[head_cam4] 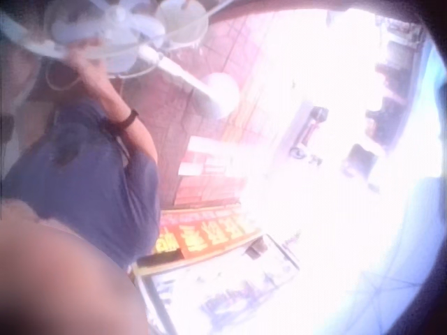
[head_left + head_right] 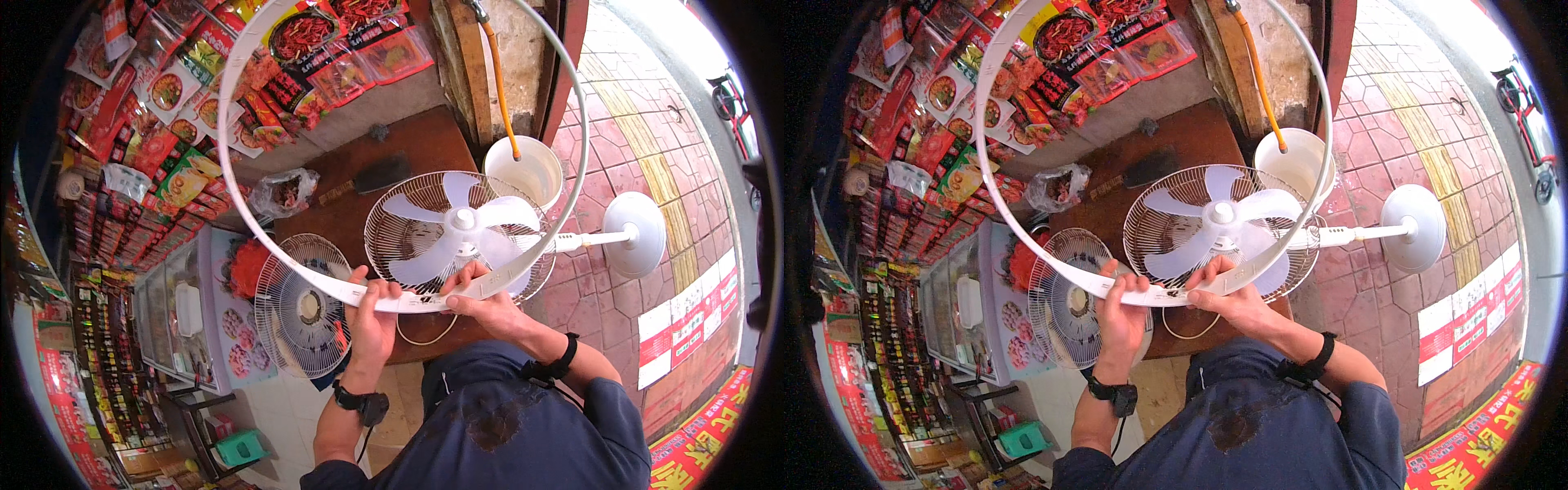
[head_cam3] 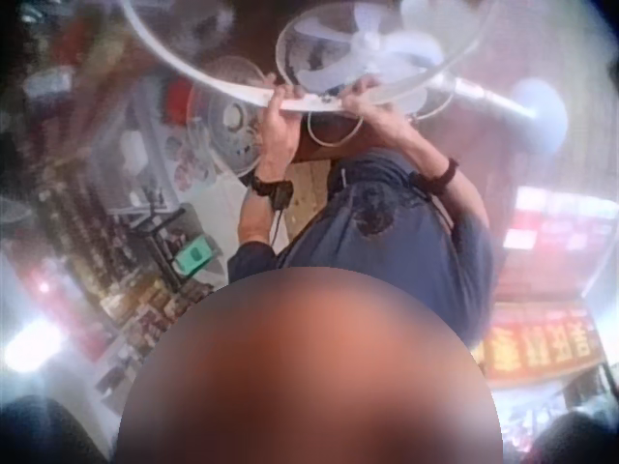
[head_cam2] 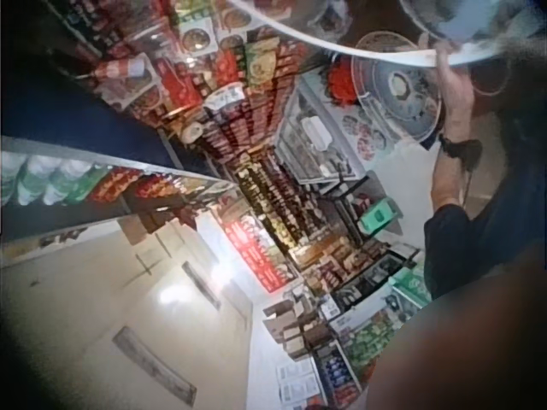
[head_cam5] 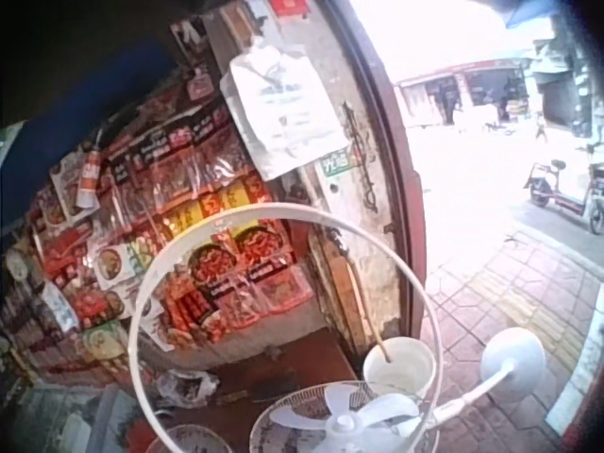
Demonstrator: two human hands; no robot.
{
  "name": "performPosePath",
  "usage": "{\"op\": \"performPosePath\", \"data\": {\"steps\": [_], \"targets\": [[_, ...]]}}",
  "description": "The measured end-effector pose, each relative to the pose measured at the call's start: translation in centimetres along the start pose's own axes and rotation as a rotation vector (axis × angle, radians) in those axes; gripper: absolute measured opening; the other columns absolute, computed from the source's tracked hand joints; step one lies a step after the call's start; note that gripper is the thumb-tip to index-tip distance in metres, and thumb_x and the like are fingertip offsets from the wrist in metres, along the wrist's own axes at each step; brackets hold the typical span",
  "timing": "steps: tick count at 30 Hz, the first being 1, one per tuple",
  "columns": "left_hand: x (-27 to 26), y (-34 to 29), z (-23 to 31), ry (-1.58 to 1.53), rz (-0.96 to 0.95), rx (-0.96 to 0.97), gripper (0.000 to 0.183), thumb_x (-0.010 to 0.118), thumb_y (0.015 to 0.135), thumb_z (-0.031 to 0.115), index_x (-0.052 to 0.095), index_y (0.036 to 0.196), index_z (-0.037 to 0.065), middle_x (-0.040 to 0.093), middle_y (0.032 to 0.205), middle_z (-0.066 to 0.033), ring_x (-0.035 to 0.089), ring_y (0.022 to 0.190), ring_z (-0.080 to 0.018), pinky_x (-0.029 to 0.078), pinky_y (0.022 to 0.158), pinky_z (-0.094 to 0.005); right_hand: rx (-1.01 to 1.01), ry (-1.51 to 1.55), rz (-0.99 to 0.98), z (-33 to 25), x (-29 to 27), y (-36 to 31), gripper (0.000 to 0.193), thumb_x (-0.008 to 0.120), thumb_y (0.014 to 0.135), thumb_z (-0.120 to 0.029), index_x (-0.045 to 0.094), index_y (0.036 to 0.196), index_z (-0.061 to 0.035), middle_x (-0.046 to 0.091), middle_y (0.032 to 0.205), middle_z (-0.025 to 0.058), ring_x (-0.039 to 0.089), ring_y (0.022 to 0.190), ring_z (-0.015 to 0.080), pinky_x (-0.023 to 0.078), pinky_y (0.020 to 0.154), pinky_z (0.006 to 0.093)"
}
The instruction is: The person assembles a white pedestal fan by attaching the front metal grille to the fan head, then securing the rear grille. They handle the fan blades and motor housing while aligning the grilles and fastening them into place.
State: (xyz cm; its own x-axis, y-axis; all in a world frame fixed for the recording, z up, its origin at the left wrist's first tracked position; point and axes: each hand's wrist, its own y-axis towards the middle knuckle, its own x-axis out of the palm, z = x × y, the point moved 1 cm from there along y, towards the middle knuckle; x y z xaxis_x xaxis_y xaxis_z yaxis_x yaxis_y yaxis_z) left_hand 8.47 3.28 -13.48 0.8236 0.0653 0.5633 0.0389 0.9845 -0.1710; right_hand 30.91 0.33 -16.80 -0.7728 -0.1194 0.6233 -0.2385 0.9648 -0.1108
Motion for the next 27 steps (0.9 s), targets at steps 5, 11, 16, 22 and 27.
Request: {"op": "performPosePath", "data": {"steps": [5, 11, 16, 22, 27], "targets": [[-3.5, 2.8, 2.7, -0.115, 0.139, 0.031, 0.047, 0.055, 0.091, -0.001, 0.052, 0.135, 0.011, 0.047, 0.079, 0.0001, 0.047, 0.067, -0.0123, 0.049, 0.072, -0.0385, -0.074, 0.030, -0.270, -2.3, -2.9, 0.6, 0.108, 0.092, 0.076, -0.038, 0.026, 0.159, -0.0190, 0.056, 0.137, 0.0171, 0.056, 0.131, 0.0294, 0.047, 0.108, 0.0470], [-9.5, 6.0, 8.5, 0.105, 0.150, 0.131, 0.065, 0.053, 0.095, 0.006, 0.036, 0.158, 0.009, 0.036, 0.072, 0.0043, 0.037, 0.060, -0.0063, 0.037, 0.057, -0.0251, -0.363, -0.116, -0.022, -11.6, -5.8, 0.1, 0.115, 0.076, 0.080, -0.073, 0.023, 0.164, -0.0142, 0.056, 0.135, 0.0168, 0.061, 0.120, 0.0270, 0.047, 0.101, 0.0406], [-8.0, 5.9, 10.4, 0.285, 0.138, 0.074, 0.059, 0.056, 0.097, 0.007, 0.040, 0.153, 0.004, 0.044, 0.078, 0.0031, 0.039, 0.060, -0.0054, 0.036, 0.055, -0.0235, -0.385, -0.295, 0.154, -12.7, -5.4, -0.7, 0.083, 0.064, 0.101, -0.050, 0.029, 0.161, -0.0046, 0.055, 0.098, 0.0036, 0.047, 0.063, 0.0071, 0.037, 0.056, 0.0196], [-3.3, 4.4, 10.0, 0.520, -0.076, 0.154, 0.060, 0.061, 0.093, 0.007, 0.043, 0.150, -0.003, 0.059, 0.092, -0.0066, 0.051, 0.077, -0.0108, 0.044, 0.071, -0.0260, -0.276, -0.134, 0.482, -10.9, -13.8, 1.6, 0.031, 0.063, 0.105, -0.037, 0.063, 0.118, -0.0079, 0.054, 0.090, -0.0048, 0.040, 0.061, -0.0002, 0.032, 0.053, 0.0192], [-2.6, 7.3, 5.6, 0.743, 0.018, -0.098, 0.041, 0.046, 0.113, 0.026, 0.051, 0.144, -0.002, 0.051, 0.071, 0.0004, 0.047, 0.061, -0.0075, 0.039, 0.057, -0.0235, -0.078, -0.336, 0.668, -7.1, -21.1, 2.9, 0.039, 0.062, 0.105, -0.039, 0.069, 0.118, -0.0031, 0.064, 0.099, 0.0005, 0.054, 0.079, 0.0052, 0.042, 0.067, 0.0225]]}}
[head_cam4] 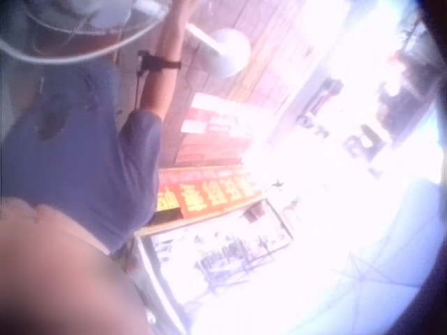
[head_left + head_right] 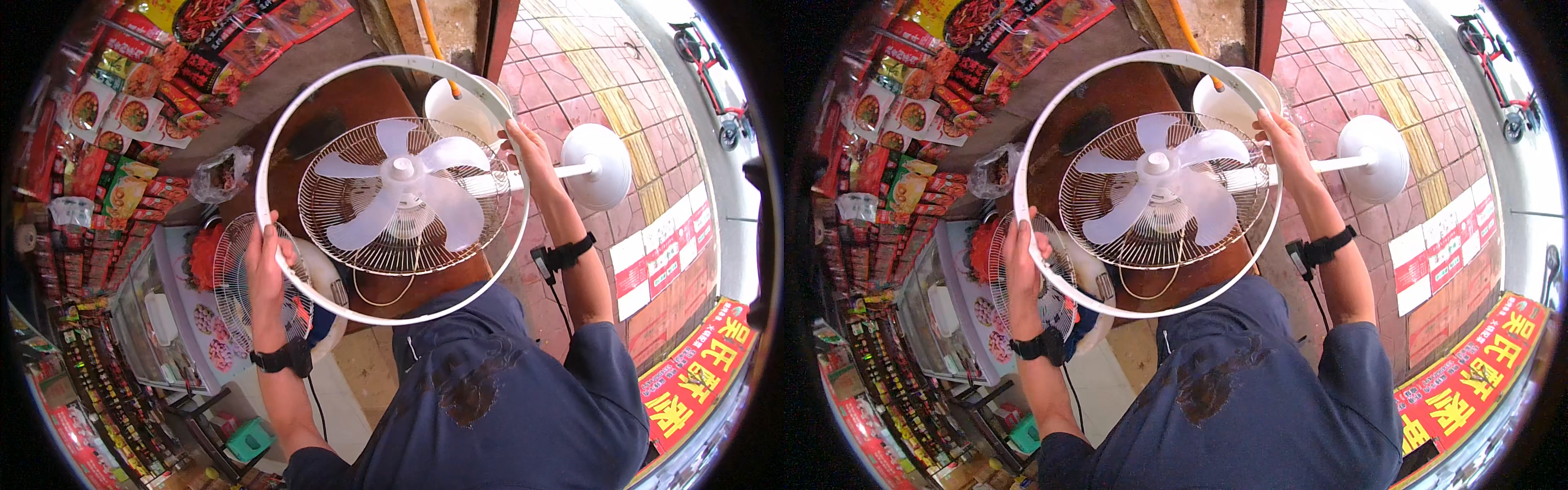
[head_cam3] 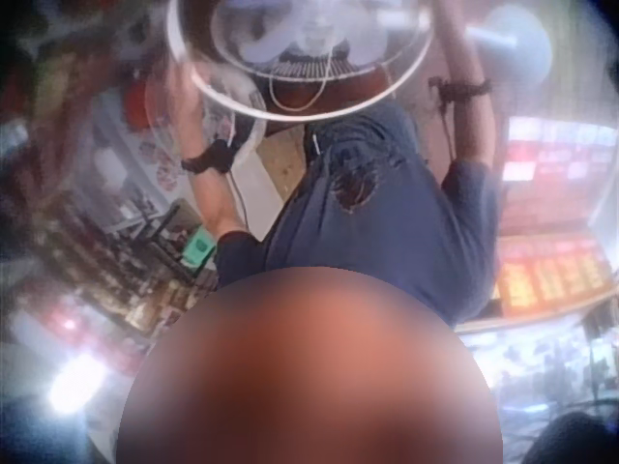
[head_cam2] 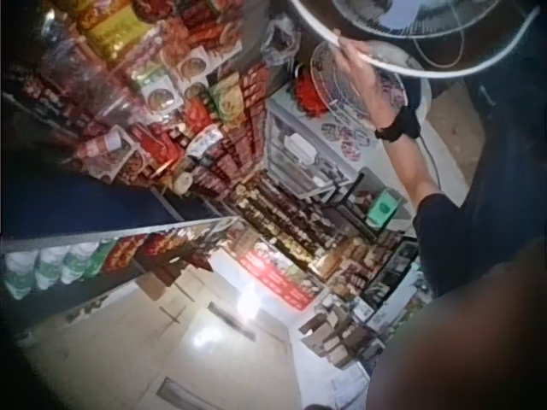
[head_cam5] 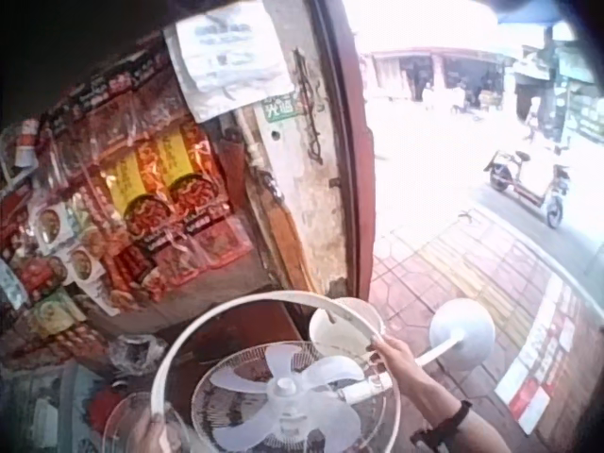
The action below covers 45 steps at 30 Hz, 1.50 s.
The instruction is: The person assembles a white pedestal fan by attaching the front metal grille to the fan head, then securing the rear grille. They handle the fan blades and motor housing while aligning the grilles and fastening them into place.
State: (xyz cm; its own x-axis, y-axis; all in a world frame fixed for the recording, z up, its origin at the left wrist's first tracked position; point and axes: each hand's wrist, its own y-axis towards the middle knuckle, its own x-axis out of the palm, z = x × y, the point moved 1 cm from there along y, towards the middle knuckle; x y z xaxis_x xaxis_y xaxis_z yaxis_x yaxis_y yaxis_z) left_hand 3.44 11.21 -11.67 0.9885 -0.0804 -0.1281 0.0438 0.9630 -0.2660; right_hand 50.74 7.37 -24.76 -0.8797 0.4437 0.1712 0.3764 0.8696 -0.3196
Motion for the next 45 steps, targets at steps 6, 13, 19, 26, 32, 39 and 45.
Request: {"op": "performPosePath", "data": {"steps": [6, 13, 19, 26, 32, 39, 45], "targets": [[2.8, 5.6, -1.9, 0.587, 0.007, 0.045, 0.048, 0.043, 0.112, 0.041, 0.061, 0.135, 0.003, 0.055, 0.070, -0.0045, 0.055, 0.056, -0.0134, 0.045, 0.056, -0.0319, 0.041, -0.130, -0.011, 5.6, -2.2, 3.6, 0.044, 0.061, 0.105, -0.036, 0.068, 0.126, 0.0012, 0.068, 0.102, 0.0032, 0.061, 0.093, 0.0108, 0.050, 0.084, 0.0284], [2.9, 8.9, -2.3, 0.815, 0.025, -0.063, 0.056, 0.038, 0.110, 0.050, 0.067, 0.124, 0.003, 0.070, 0.079, -0.0161, 0.070, 0.061, -0.0230, 0.053, 0.062, -0.0389, 0.247, -0.223, -0.082, 8.6, -2.1, 5.6, 0.038, 0.054, 0.101, -0.021, 0.066, 0.128, 0.0030, 0.068, 0.100, 0.0042, 0.065, 0.087, 0.0132, 0.057, 0.070, 0.0289], [2.3, 9.7, -1.7, 0.831, -0.030, -0.099, 0.044, 0.051, 0.105, 0.039, 0.067, 0.125, 0.003, 0.071, 0.080, -0.0150, 0.069, 0.057, -0.0223, 0.055, 0.061, -0.0380, 0.232, -0.405, -0.154, 8.2, -2.5, 6.3, 0.035, 0.054, 0.098, -0.015, 0.068, 0.124, 0.0038, 0.071, 0.091, 0.0090, 0.069, 0.078, 0.0153, 0.060, 0.063, 0.0318], [1.8, 9.7, -1.4, 0.882, -0.071, -0.070, 0.040, 0.055, 0.098, 0.027, 0.066, 0.129, 0.004, 0.073, 0.093, -0.0194, 0.074, 0.077, -0.0299, 0.056, 0.073, -0.0410, 0.182, -0.545, -0.164, 8.5, -2.9, 6.6, 0.033, 0.057, 0.096, -0.015, 0.071, 0.120, 0.0019, 0.074, 0.082, 0.0110, 0.071, 0.071, 0.0170, 0.059, 0.062, 0.0330], [1.1, 9.2, -1.6, 0.999, -0.119, 0.009, 0.043, 0.054, 0.097, 0.025, 0.064, 0.133, 0.004, 0.073, 0.107, -0.0251, 0.072, 0.098, -0.0385, 0.053, 0.088, -0.0435, 0.103, -0.722, -0.110, 8.9, -3.3, 7.0, 0.035, 0.059, 0.094, -0.021, 0.073, 0.120, -0.0010, 0.074, 0.081, 0.0141, 0.074, 0.075, 0.0207, 0.057, 0.070, 0.0378], [2.0, 8.8, -1.1, 0.938, -0.114, -0.024, 0.039, 0.053, 0.099, 0.023, 0.064, 0.132, 0.004, 0.073, 0.106, -0.0242, 0.072, 0.096, -0.0384, 0.053, 0.087, -0.0436, 0.137, -0.659, -0.075, 8.9, -3.7, 6.6, 0.037, 0.059, 0.097, -0.028, 0.073, 0.118, 0.0000, 0.070, 0.075, 0.0108, 0.069, 0.069, 0.0186, 0.055, 0.066, 0.0369], [2.7, 8.9, -0.2, 1.002, -0.150, 0.019, 0.044, 0.053, 0.100, 0.027, 0.062, 0.138, 0.005, 0.072, 0.118, -0.0225, 0.071, 0.109, -0.0355, 0.051, 0.095, -0.0404, 0.163, -0.653, -0.081, 9.4, -4.0, 6.5, 0.040, 0.058, 0.101, -0.032, 0.072, 0.108, 0.0052, 0.067, 0.073, 0.0084, 0.066, 0.066, 0.0165, 0.053, 0.062, 0.0357]]}}
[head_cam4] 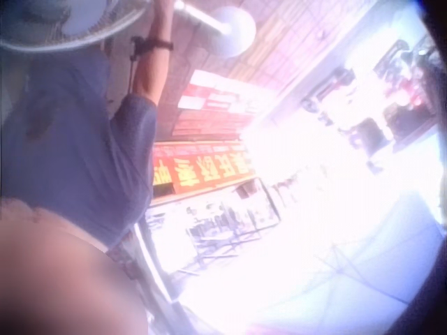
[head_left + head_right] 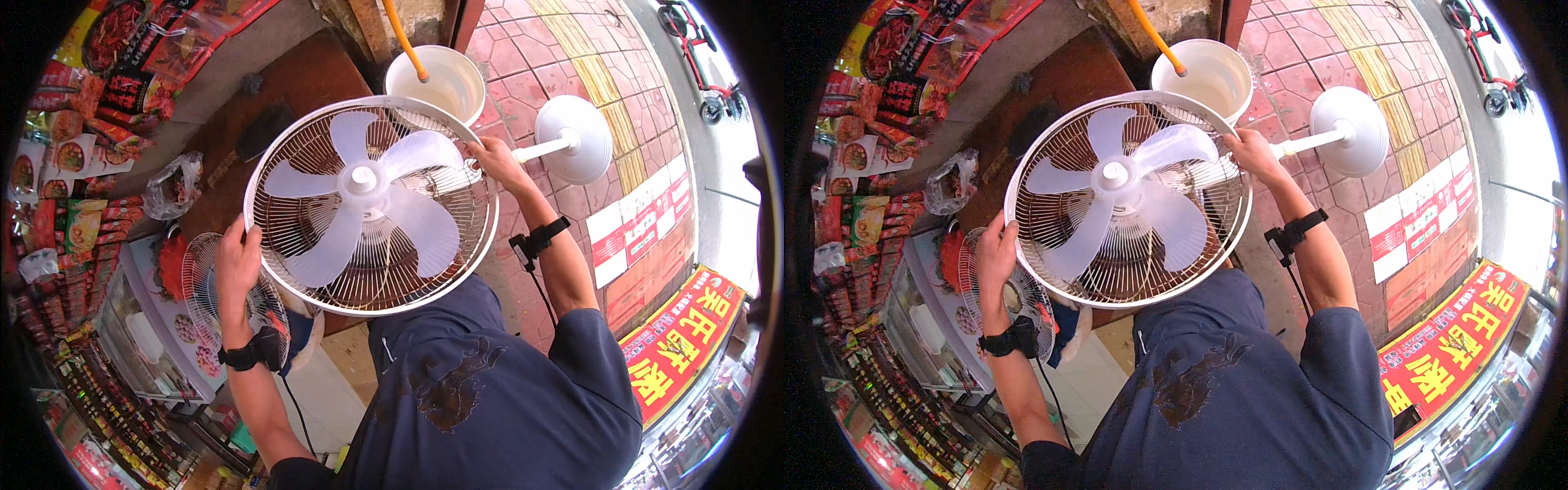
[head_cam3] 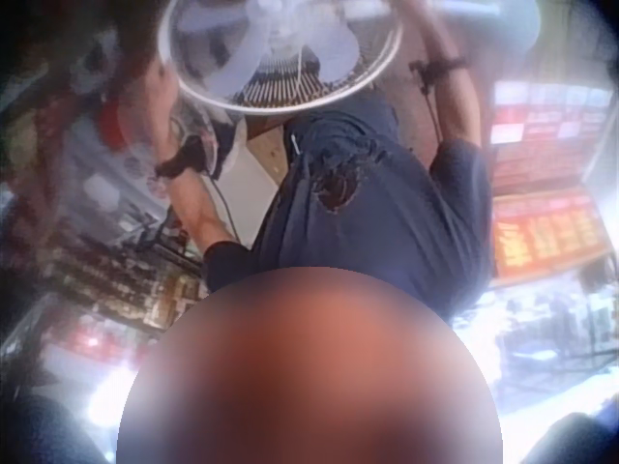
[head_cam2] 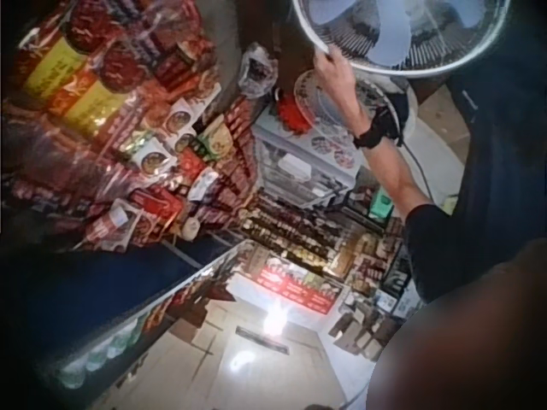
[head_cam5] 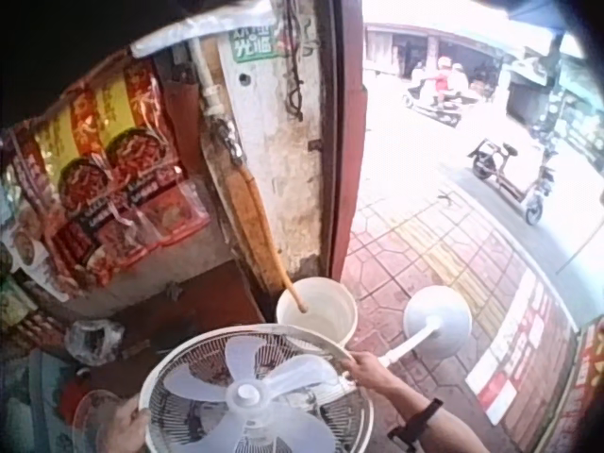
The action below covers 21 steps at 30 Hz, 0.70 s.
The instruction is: The person assembles a white pedestal fan by attaching the front metal grille to the fan head, then securing the rear grille. They handle the fan blades and motor housing while aligning the grilles and fastening them into place.
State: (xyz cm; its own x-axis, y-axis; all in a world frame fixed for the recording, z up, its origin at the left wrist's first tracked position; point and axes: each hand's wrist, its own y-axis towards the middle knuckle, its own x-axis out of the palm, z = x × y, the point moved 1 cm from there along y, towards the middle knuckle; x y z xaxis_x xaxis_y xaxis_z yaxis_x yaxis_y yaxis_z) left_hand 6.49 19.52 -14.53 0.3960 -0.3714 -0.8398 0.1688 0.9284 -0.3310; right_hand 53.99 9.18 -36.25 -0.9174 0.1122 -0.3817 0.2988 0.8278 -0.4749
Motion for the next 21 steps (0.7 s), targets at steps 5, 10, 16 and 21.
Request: {"op": "performPosePath", "data": {"steps": [5, 10, 16, 21], "targets": [[0.5, 0.3, 0.1, -0.005, 0.017, 0.038, 0.041, 0.055, 0.100, 0.023, 0.063, 0.134, 0.003, 0.071, 0.117, -0.0253, 0.069, 0.107, -0.0404, 0.052, 0.092, -0.0433, 0.006, 0.060, -0.007, 0.1, 0.2, -0.4, 0.040, 0.057, 0.102, -0.031, 0.072, 0.112, 0.0046, 0.068, 0.078, 0.0086, 0.067, 0.071, 0.0166, 0.053, 0.067, 0.0354], [0.3, 0.0, -0.3, -0.094, 0.029, -0.020, 0.040, 0.056, 0.100, 0.018, 0.063, 0.135, 0.001, 0.073, 0.114, -0.0208, 0.071, 0.101, -0.0304, 0.052, 0.090, -0.0399, -0.005, 0.076, -0.024, -1.4, 0.4, -0.9, 0.040, 0.057, 0.101, -0.030, 0.071, 0.117, 0.0036, 0.071, 0.082, 0.0099, 0.068, 0.074, 0.0179, 0.055, 0.071, 0.0371], [0.2, 0.0, -1.9, -0.212, -0.039, -0.101, 0.038, 0.056, 0.100, 0.015, 0.062, 0.136, 0.002, 0.072, 0.094, -0.0129, 0.068, 0.081, -0.0187, 0.053, 0.075, -0.0344, -0.032, -0.001, -0.020, -2.6, -0.1, -1.8, 0.036, 0.060, 0.096, -0.023, 0.071, 0.119, 0.0022, 0.070, 0.080, 0.0095, 0.067, 0.073, 0.0183, 0.054, 0.070, 0.0374], [1.0, -0.8, -3.2, -0.267, 0.013, -0.080, 0.041, 0.058, 0.101, 0.015, 0.061, 0.141, 0.004, 0.069, 0.085, -0.0072, 0.063, 0.073, -0.0119, 0.051, 0.068, -0.0305, -0.084, 0.040, -0.014, -1.9, 0.0, -1.9, 0.036, 0.060, 0.096, -0.022, 0.070, 0.121, 0.0013, 0.067, 0.078, 0.0077, 0.065, 0.071, 0.0168, 0.052, 0.068, 0.0360]]}}
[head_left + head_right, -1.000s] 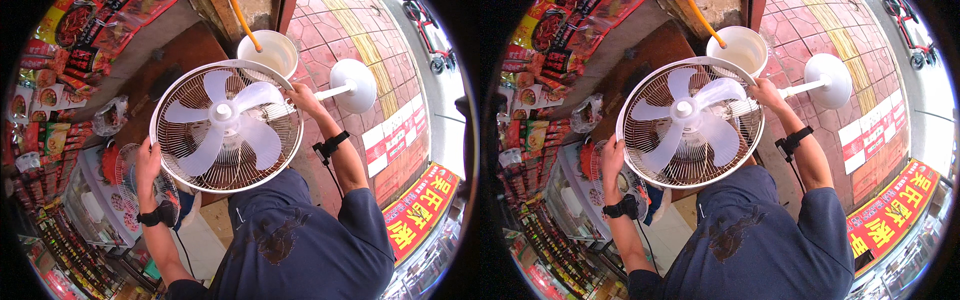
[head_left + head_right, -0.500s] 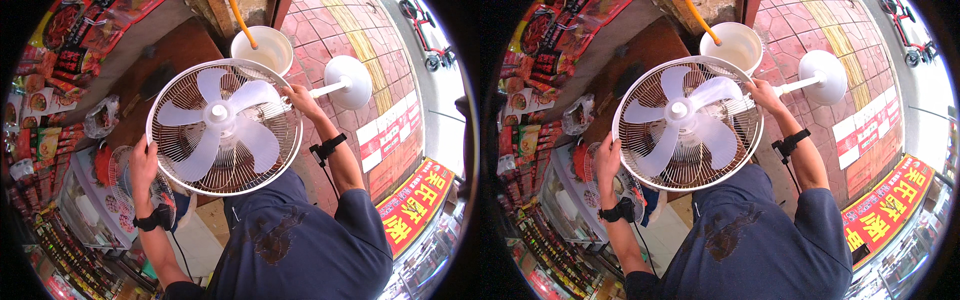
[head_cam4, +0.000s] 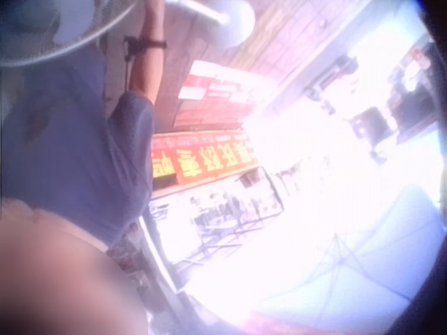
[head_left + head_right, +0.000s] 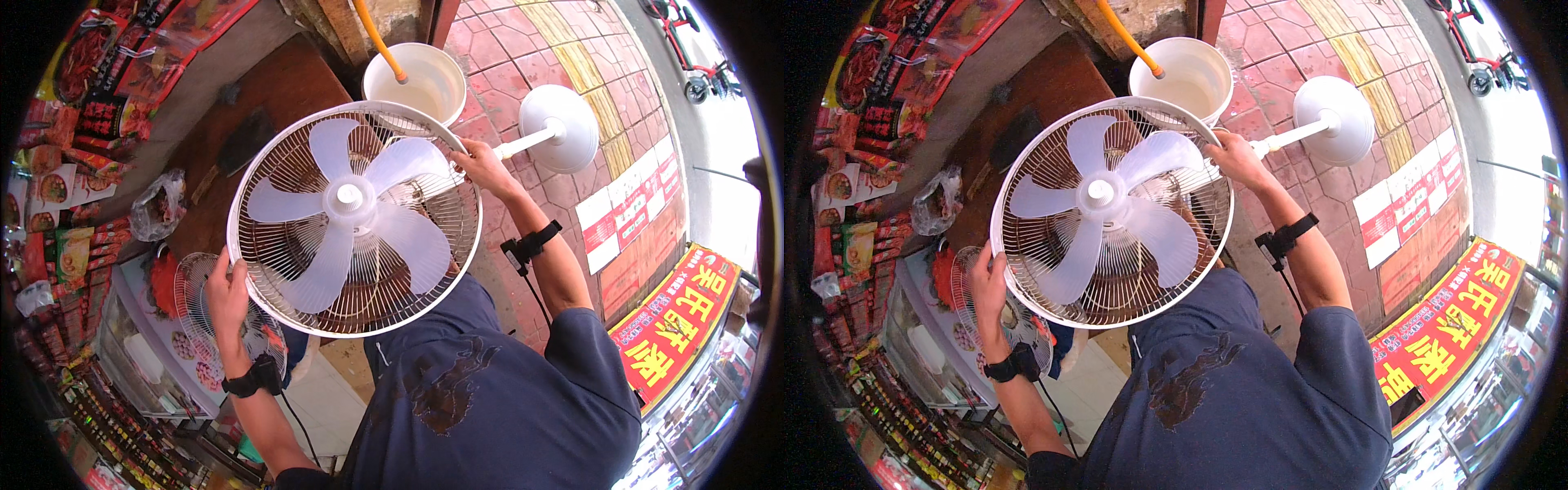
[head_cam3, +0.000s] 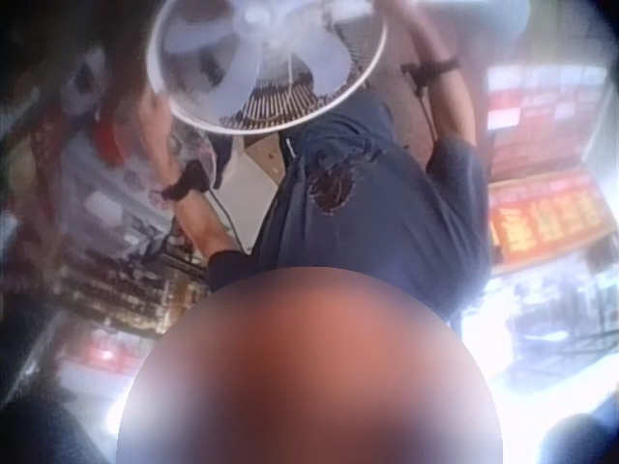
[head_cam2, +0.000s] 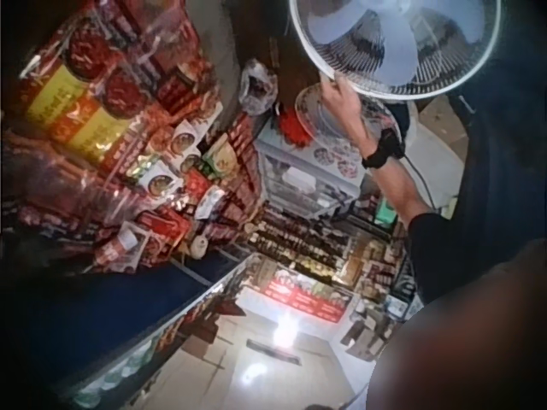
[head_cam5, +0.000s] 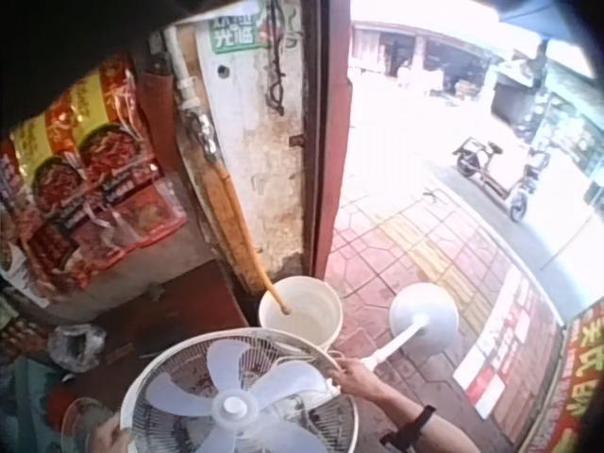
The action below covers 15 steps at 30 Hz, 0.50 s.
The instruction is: The person assembles a white pedestal fan by attaching the front metal grille to the fan head, then securing the rear grille. They handle the fan blades and motor housing while aligning the grilles and fastening them into place.
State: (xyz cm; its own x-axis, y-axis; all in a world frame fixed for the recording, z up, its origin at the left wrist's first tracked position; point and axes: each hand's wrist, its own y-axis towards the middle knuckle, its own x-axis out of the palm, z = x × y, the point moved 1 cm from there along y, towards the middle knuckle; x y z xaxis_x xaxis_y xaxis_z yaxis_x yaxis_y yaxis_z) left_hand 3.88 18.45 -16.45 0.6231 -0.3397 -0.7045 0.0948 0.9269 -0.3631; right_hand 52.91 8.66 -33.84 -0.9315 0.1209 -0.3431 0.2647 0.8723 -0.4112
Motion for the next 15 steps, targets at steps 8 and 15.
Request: {"op": "performPosePath", "data": {"steps": [8, 15], "targets": [[0.3, -0.4, -1.2, -0.044, -0.015, -0.013, 0.046, 0.059, 0.101, 0.012, 0.057, 0.146, 0.003, 0.067, 0.082, -0.0059, 0.061, 0.071, -0.0119, 0.051, 0.066, -0.0309, 0.072, 0.043, 0.065, 1.1, 0.9, -2.5, 0.037, 0.059, 0.099, -0.024, 0.069, 0.126, -0.0002, 0.066, 0.078, 0.0068, 0.062, 0.071, 0.0149, 0.051, 0.066, 0.0348], [1.5, -2.2, -3.0, -0.054, 0.067, 0.133, 0.048, 0.058, 0.101, 0.008, 0.054, 0.149, 0.003, 0.068, 0.093, -0.0074, 0.061, 0.073, -0.0115, 0.051, 0.067, -0.0291, 0.006, 0.083, 0.152, 2.6, 2.0, -4.5, 0.034, 0.059, 0.102, -0.019, 0.067, 0.130, -0.0019, 0.068, 0.088, 0.0051, 0.063, 0.078, 0.0125, 0.051, 0.069, 0.0308]]}}
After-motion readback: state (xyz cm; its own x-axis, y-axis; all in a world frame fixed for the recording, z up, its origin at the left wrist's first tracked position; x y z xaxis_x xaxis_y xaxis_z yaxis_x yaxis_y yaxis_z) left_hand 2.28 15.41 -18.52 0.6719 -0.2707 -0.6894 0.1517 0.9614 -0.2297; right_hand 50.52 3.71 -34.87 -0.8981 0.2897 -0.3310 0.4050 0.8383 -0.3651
